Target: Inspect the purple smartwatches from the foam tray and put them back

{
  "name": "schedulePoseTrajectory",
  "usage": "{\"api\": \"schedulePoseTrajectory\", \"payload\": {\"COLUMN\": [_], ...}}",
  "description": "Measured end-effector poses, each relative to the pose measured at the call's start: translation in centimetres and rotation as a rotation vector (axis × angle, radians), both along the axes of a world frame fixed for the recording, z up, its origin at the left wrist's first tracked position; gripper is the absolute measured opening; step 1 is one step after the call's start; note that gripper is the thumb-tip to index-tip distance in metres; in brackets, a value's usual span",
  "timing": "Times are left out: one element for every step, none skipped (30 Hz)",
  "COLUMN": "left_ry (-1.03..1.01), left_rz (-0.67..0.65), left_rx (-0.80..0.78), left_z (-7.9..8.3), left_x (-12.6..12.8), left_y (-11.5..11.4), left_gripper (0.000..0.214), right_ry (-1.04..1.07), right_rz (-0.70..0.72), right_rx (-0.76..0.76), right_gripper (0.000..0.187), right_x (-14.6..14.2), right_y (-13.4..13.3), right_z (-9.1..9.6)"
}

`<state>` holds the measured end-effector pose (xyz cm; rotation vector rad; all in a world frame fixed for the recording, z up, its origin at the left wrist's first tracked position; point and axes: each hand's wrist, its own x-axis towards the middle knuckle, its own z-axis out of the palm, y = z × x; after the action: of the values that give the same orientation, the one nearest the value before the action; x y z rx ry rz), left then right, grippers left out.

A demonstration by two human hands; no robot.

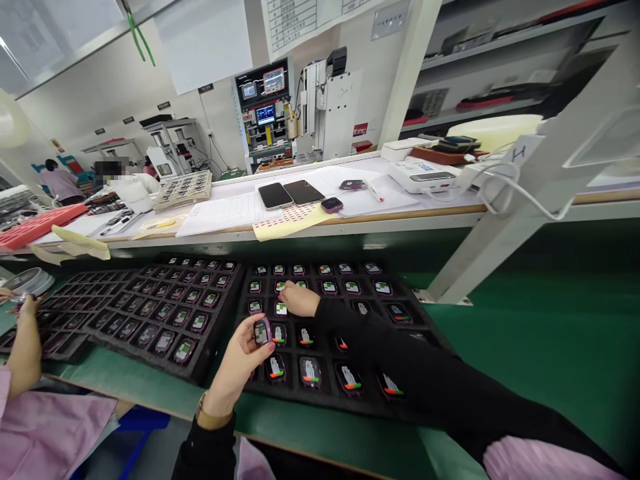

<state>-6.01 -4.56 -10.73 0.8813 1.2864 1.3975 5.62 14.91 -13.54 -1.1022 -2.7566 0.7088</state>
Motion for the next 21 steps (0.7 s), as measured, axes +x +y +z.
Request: {"api": "schedulePoseTrajectory", "payload": {"left_ry": [0.006,0.012,0.018,0.022,0.025,0.026,0.028,0.032,0.037,0.044,0.051,0.059,0.065,0.072,0.080,0.090,0.103,0.118,0.135,0.155,0.176], "left_rz": [0.004,0.007,0.009,0.012,0.013,0.012,0.011,0.008,0.005,0.002,0.000,0.000,0.002,0.005,0.011,0.018,0.027,0.036,0.046,0.055,0.059], "left_rx": [-0.003,-0.008,-0.012,-0.015,-0.016,-0.016,-0.014,-0.011,-0.006,0.001,0.007,0.014,0.020,0.026,0.030,0.034,0.038,0.041,0.043,0.044,0.044], "left_z": [-0.1,-0.2,-0.2,-0.3,-0.4,-0.4,-0.4,-0.4,-0.5,-0.5,-0.6,-0.7,-0.8,-0.9,-1.1,-1.2,-1.4,-1.5,-1.6,-1.6,-1.7], "left_x": [-0.1,-0.3,-0.4,-0.4,-0.5,-0.5,-0.5,-0.4,-0.3,-0.2,-0.1,0.0,0.1,0.2,0.2,0.2,0.2,0.1,0.0,-0.2,-0.2], "left_y": [-0.1,-0.1,-0.1,-0.1,-0.1,0.0,0.1,0.2,0.3,0.4,0.6,0.7,0.8,0.9,1.0,1.0,1.1,1.2,1.3,1.4,1.5], "left_gripper": [0.065,0.065,0.066,0.066,0.067,0.067,0.068,0.068,0.068,0.068,0.067,0.067,0.066,0.065,0.065,0.064,0.064,0.064,0.063,0.062,0.061], "right_ry": [0.006,0.017,0.030,0.045,0.059,0.072,0.087,0.101,0.116,0.130,0.144,0.159,0.177,0.198,0.222,0.249,0.276,0.300,0.322,0.340,0.356], "right_rz": [0.011,0.023,0.033,0.044,0.054,0.065,0.075,0.084,0.091,0.095,0.095,0.092,0.086,0.077,0.064,0.048,0.029,0.009,-0.010,-0.029,-0.043], "right_rx": [-0.013,-0.029,-0.048,-0.073,-0.103,-0.138,-0.174,-0.208,-0.238,-0.262,-0.278,-0.289,-0.295,-0.296,-0.295,-0.294,-0.296,-0.303,-0.318,-0.340,-0.370], "right_gripper": [0.021,0.019,0.017,0.016,0.015,0.016,0.017,0.017,0.018,0.018,0.019,0.019,0.019,0.019,0.019,0.018,0.018,0.019,0.020,0.023,0.026], "right_x": [0.1,0.3,0.4,0.6,0.8,1.0,1.1,1.2,1.3,1.3,1.3,1.3,1.3,1.3,1.3,1.3,1.4,1.4,1.6,1.8,2.0], "right_y": [0.2,0.3,0.5,0.5,0.6,0.5,0.5,0.4,0.3,0.2,0.1,0.0,-0.1,-0.1,-0.1,-0.1,-0.1,0.0,0.2,0.3,0.4], "right_z": [0.1,0.2,0.3,0.4,0.4,0.4,0.4,0.4,0.3,0.3,0.2,0.2,0.2,0.1,0.1,0.1,0.2,0.3,0.4,0.6,0.8]}}
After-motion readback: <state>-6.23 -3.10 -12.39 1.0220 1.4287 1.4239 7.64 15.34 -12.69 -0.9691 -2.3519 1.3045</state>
